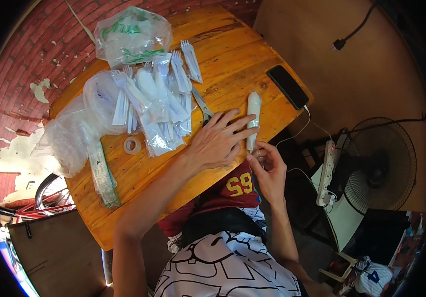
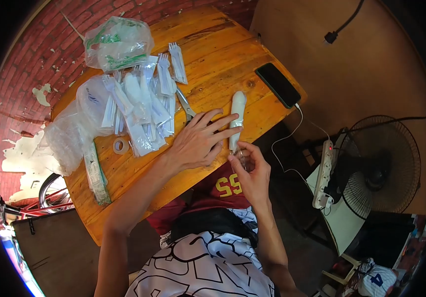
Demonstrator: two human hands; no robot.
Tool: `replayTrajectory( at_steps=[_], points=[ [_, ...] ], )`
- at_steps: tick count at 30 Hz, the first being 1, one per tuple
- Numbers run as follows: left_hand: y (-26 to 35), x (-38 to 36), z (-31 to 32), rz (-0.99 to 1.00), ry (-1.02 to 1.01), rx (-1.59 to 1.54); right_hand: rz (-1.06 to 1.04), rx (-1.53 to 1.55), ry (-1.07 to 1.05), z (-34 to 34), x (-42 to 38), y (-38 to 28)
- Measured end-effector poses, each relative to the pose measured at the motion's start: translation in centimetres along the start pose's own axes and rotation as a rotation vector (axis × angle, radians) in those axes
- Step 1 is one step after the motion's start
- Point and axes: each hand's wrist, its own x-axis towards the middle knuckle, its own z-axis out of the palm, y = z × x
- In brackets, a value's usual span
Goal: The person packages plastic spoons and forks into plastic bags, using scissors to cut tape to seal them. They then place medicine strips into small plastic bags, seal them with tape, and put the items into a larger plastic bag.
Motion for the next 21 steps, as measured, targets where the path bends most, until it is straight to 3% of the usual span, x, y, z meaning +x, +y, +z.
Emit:
replayTrajectory(
  at_steps=[6, 9, 13, 16, 19, 21],
  points=[
    [0.6, 0.1, 0.0, -0.009, -0.04, 0.062, -0.247, -0.421, 0.04, -0.1, -2.0, -0.2],
    [0.6, 0.2, 0.0, -0.006, -0.031, 0.082, -0.377, -0.445, 0.085, -0.4, -2.3, 0.2],
    [0.6, 0.2, -0.1, -0.007, -0.032, 0.072, -0.335, -0.396, 0.16, -0.3, -2.6, -0.5],
    [0.6, 0.2, 0.0, -0.007, -0.023, 0.05, -0.54, -0.468, 0.119, -0.7, -2.6, -0.4],
    [0.6, 0.2, -0.1, -0.021, -0.028, 0.025, -0.583, -0.473, 0.037, -1.7, -2.8, -0.1],
    [0.7, 0.2, -0.1, -0.03, -0.029, 0.018, -0.554, -0.498, 0.108, -1.8, -1.9, 0.3]
  ],
)
